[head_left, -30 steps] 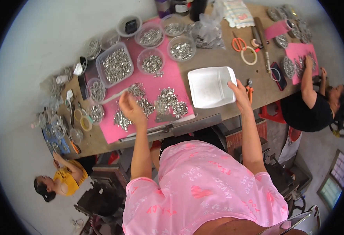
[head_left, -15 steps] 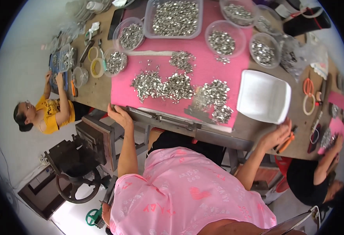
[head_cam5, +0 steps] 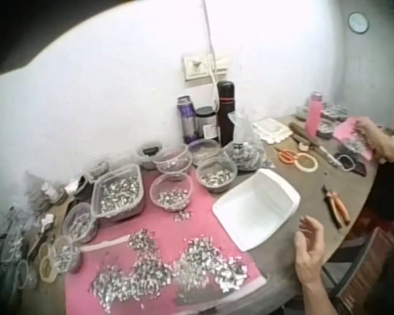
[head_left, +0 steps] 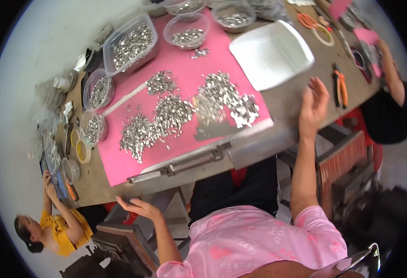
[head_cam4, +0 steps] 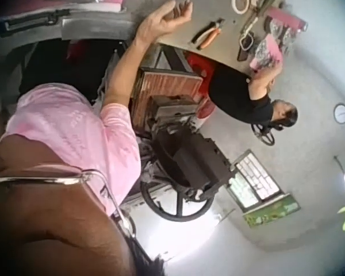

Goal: The person places small metal pieces into a metal fixture by hand, presses them using a manual press machine, transfers metal pieces from a container into a plastic bag, and inserts more metal pieces into the fixture.

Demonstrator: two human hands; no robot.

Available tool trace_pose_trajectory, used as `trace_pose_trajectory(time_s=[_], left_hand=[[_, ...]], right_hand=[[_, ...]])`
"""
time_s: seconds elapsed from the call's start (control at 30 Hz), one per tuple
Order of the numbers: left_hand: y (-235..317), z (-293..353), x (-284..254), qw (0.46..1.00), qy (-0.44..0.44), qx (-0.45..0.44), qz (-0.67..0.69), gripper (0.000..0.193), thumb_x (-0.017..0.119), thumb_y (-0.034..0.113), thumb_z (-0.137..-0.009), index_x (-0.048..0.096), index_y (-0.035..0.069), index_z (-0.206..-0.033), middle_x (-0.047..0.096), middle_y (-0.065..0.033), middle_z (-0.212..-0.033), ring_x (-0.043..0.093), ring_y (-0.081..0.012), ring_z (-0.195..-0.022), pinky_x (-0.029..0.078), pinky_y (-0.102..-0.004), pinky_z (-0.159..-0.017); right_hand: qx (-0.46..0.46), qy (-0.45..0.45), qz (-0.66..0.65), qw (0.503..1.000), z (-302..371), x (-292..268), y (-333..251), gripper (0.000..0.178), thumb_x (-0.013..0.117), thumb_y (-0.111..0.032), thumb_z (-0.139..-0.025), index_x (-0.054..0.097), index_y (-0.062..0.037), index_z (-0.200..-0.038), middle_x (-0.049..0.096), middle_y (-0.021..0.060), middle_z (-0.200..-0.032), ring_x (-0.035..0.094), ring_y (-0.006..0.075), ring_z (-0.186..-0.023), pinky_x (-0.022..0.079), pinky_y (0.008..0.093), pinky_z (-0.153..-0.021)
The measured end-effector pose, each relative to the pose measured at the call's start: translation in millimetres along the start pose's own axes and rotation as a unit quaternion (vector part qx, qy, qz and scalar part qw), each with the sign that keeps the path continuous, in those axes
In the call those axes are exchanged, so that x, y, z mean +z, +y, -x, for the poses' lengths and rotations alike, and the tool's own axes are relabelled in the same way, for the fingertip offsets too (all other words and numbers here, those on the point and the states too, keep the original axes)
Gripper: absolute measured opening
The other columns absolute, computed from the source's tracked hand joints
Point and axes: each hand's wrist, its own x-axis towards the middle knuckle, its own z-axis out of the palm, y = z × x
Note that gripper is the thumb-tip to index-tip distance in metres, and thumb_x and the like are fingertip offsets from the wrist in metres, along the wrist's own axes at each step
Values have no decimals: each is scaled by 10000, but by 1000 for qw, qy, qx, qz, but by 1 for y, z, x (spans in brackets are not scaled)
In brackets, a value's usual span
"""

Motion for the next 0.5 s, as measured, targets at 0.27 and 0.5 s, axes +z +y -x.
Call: trace_pose_trajectory(time_s=[0.27, 0.5], left_hand=[[-153, 173, -15, 908, -349, -225, 47, 675, 577, 289, -1044, 275, -35, -1553, 350, -267, -1569, 338, -382, -1470, 266, -442, -1207], [-187, 148, 79, 873, -468, -130, 50, 652, 601, 275, -1006, 330, -27, -1516, 409, -269, -1519, 403, -373, -1413, 324, -445, -1153]], right_hand=[[-68, 17, 52, 996, 0, 10, -2, 285, 643, -81, -975, 614, -8, -1249, 663, 113, -1185, 663, 199, -994, 552, 326, -856], [-17, 7, 29, 999, -10, 6, 8, 299, 626, -82, -991, 596, -10, -1280, 687, 110, -1185, 667, 181, -1055, 530, 317, -921]])
